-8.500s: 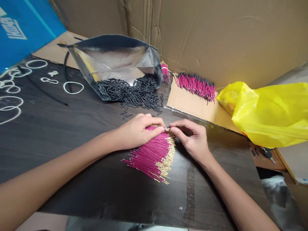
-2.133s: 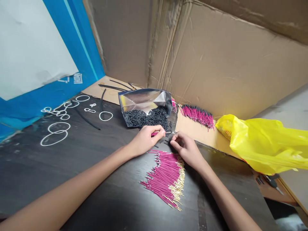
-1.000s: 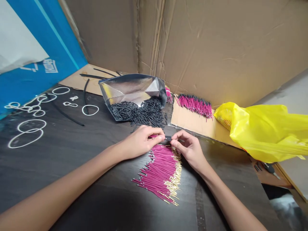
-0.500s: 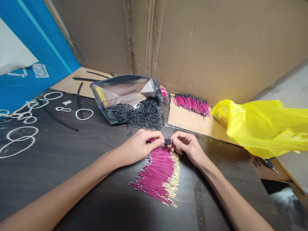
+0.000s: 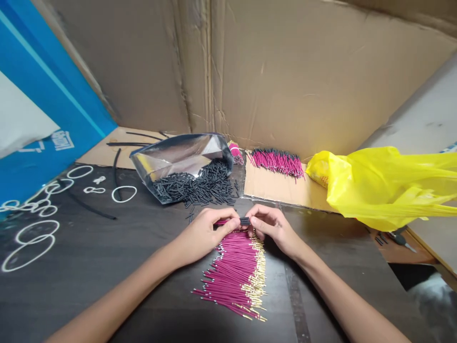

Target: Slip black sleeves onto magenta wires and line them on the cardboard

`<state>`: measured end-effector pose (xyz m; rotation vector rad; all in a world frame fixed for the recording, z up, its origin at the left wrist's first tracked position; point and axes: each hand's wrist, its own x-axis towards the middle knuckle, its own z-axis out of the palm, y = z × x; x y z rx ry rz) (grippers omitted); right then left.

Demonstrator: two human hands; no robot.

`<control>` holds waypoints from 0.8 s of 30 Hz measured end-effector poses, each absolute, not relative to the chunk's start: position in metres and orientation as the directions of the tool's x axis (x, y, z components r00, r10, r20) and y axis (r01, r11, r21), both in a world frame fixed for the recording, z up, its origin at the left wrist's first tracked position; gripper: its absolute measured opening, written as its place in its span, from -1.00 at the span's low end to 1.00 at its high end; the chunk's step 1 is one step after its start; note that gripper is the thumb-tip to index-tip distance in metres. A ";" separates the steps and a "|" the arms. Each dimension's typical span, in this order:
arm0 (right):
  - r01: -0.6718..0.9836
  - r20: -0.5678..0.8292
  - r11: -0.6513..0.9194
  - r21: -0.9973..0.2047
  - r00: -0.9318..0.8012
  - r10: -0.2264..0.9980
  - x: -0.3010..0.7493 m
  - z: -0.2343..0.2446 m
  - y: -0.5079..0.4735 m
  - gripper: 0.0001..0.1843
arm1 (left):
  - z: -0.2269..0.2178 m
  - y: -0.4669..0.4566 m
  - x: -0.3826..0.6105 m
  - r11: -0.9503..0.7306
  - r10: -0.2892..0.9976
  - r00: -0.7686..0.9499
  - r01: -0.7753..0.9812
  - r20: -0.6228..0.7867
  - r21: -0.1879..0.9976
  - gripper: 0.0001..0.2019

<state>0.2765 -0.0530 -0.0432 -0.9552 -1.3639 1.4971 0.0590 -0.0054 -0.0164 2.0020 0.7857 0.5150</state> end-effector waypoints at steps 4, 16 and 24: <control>-0.153 0.013 -0.041 -0.987 -0.336 0.942 0.275 -0.045 -0.052 -0.67 | -0.015 -0.006 0.058 -0.407 0.713 0.700 0.375 0.033 0.832 -0.69; -0.213 0.079 0.039 -0.976 -0.184 0.980 0.264 -0.054 -0.050 -0.65 | -0.019 -0.008 0.057 -0.378 0.794 0.602 0.383 0.082 0.843 -0.67; 0.011 0.157 0.158 -0.987 -0.056 0.986 0.242 -0.041 -0.056 -0.76 | -0.018 -0.017 0.070 -0.066 0.939 0.329 -0.115 0.101 0.991 -0.73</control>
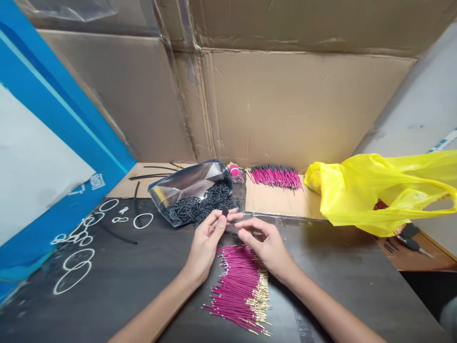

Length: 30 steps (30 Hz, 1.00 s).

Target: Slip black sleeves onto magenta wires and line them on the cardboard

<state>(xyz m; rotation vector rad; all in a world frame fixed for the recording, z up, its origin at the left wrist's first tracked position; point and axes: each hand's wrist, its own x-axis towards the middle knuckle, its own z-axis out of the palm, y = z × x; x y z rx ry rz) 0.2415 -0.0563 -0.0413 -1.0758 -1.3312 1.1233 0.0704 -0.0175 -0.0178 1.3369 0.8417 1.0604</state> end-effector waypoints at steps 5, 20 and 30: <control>0.069 0.245 0.243 -0.968 0.023 0.969 0.223 -0.037 -0.065 -0.81 | -0.013 -0.034 0.085 0.089 0.942 0.335 -0.292 0.014 0.952 -0.70; 0.479 0.230 0.203 -0.854 -0.002 0.973 0.236 -0.022 -0.052 -0.70 | -0.021 -0.031 0.084 0.159 0.963 0.252 -0.232 -0.099 0.960 -0.54; 0.867 0.096 -0.380 -0.323 0.429 0.898 0.351 0.023 0.071 -0.77 | -0.020 -0.022 0.070 -0.160 0.950 0.278 0.049 0.141 0.986 -0.67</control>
